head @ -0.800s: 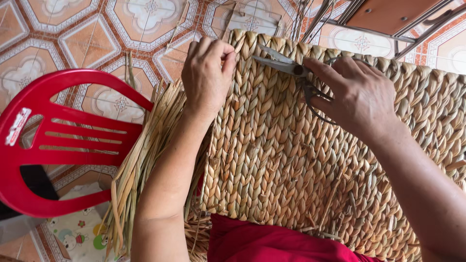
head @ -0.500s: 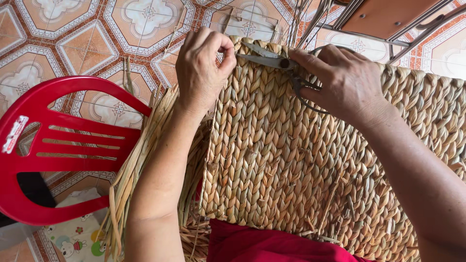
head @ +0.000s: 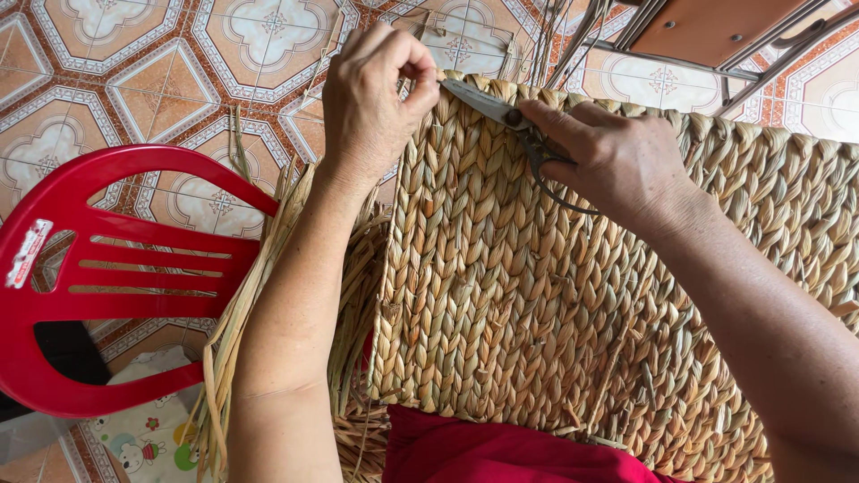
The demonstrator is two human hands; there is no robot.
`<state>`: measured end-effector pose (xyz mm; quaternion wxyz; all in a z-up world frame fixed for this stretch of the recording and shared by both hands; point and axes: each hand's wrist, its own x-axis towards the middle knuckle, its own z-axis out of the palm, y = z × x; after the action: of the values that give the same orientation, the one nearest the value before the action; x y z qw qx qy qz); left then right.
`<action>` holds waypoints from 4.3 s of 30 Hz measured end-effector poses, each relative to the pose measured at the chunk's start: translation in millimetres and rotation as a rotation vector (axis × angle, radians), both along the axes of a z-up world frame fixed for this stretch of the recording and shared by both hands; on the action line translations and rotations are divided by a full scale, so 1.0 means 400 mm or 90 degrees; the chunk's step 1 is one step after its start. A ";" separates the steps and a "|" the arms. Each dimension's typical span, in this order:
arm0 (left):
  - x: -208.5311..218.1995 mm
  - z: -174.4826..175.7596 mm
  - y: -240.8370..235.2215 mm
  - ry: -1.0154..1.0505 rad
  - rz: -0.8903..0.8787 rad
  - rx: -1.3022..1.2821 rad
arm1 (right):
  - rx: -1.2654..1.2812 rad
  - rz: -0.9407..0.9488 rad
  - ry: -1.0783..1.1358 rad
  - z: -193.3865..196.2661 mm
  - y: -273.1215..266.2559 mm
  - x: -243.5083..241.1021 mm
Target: The person uses scissors to trim the loose edges of a woven mat. They systematically cut the protruding strands along the perimeter, occasionally adjusting the mat's position on their lap to reach different sections.
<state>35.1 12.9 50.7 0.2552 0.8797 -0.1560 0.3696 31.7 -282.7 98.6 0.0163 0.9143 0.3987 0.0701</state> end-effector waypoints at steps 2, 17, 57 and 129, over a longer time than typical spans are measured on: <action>0.009 -0.022 0.011 0.031 0.003 -0.068 | 0.026 0.020 -0.007 -0.001 -0.005 -0.001; -0.016 -0.047 0.005 0.118 -0.097 -0.477 | 0.092 0.083 0.001 -0.004 -0.009 -0.045; -0.059 -0.160 -0.065 0.219 -0.092 -0.586 | 0.192 -0.139 0.112 -0.094 -0.136 -0.230; -0.243 -0.143 -0.040 0.530 -0.125 -0.634 | -0.054 -0.010 0.007 0.015 -0.120 -0.236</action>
<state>-62.2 -3.1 -6.4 0.7036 0.7075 0.0656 0.0015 -62.6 -330.6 104.5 0.0532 0.9163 0.3941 0.0481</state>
